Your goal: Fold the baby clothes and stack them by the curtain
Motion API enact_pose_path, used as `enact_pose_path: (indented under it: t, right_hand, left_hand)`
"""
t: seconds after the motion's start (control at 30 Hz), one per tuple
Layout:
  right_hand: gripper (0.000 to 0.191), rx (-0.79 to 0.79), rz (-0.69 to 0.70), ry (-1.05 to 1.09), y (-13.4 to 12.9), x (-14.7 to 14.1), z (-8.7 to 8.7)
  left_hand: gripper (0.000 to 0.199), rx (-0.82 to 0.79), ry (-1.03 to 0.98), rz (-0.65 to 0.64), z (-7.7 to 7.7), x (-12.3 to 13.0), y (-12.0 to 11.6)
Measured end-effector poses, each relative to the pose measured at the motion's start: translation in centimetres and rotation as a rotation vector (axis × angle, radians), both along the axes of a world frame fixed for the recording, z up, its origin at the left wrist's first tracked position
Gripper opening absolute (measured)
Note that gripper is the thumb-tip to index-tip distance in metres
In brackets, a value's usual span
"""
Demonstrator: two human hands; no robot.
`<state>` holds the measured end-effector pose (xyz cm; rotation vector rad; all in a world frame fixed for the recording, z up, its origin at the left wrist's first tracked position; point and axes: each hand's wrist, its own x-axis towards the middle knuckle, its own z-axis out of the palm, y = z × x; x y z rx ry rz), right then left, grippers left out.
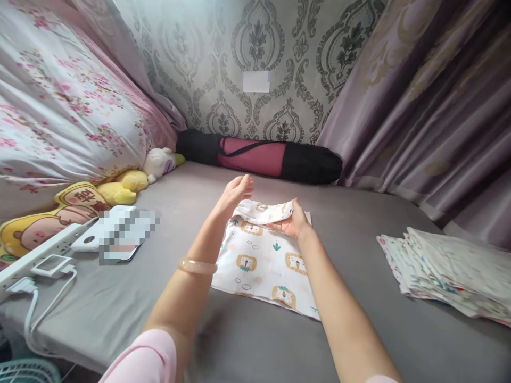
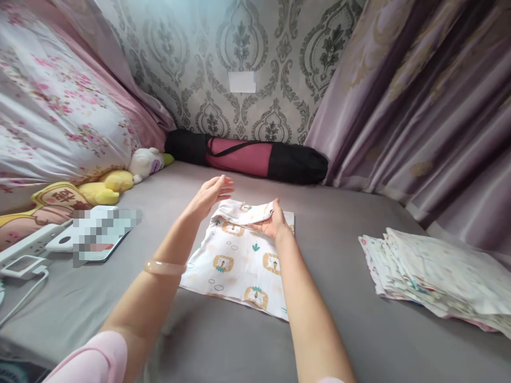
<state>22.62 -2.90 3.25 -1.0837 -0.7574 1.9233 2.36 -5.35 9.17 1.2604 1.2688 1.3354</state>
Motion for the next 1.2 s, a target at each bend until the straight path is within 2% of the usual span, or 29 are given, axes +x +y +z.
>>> enact_pose_path:
  t: [0.1,0.2,0.27,0.33,0.47,0.73,0.9,1.03,1.1,1.2]
  right_hand:
    - [0.068,-0.057,-0.042,0.002,0.1,0.3,-0.7]
    - [0.046,-0.078,-0.049,-0.033,0.1,0.1,-0.6]
    - [0.035,-0.075,-0.074,-0.074,0.0,-0.2,-0.3]
    - [0.031,-0.061,-0.107,-0.147,0.0,-0.4,-0.2]
    - [0.022,0.018,-0.118,-0.370,-0.1,0.1,-0.2]
    - [0.004,0.165,-0.224,-0.755,-0.1,2.9,-0.4]
    - [0.012,0.289,-0.162,-0.923,0.4,4.2,-1.0]
    - [0.019,0.435,-0.046,-1.274,0.6,5.1,-1.6]
    - [0.026,0.494,0.002,-1.473,0.2,5.3,-1.2]
    - [0.037,0.475,0.041,-1.706,-0.8,5.0,0.4]
  left_hand:
    - [0.032,-0.081,0.210,0.198,-3.5,-2.2,-0.4]
    - [0.050,-0.204,0.489,0.226,-6.3,-3.4,-1.1]
    - [0.057,-0.252,0.670,0.220,-7.4,-3.3,-1.7]
    - [0.053,-0.220,0.791,0.233,-8.1,-2.9,-2.1]
    - [0.033,-0.115,0.879,0.243,-8.6,-2.2,-2.7]
    - [0.029,-0.077,1.092,0.131,-8.4,-2.0,-3.5]
    - [0.033,-0.112,1.097,0.108,-8.3,-1.8,-3.5]
    - [0.032,-0.124,1.065,0.084,-8.3,-2.0,-3.5]
    - [0.031,-0.148,1.041,0.071,-8.2,-2.2,-3.5]
    - [0.031,-0.187,0.987,0.062,-8.1,-2.7,-3.3]
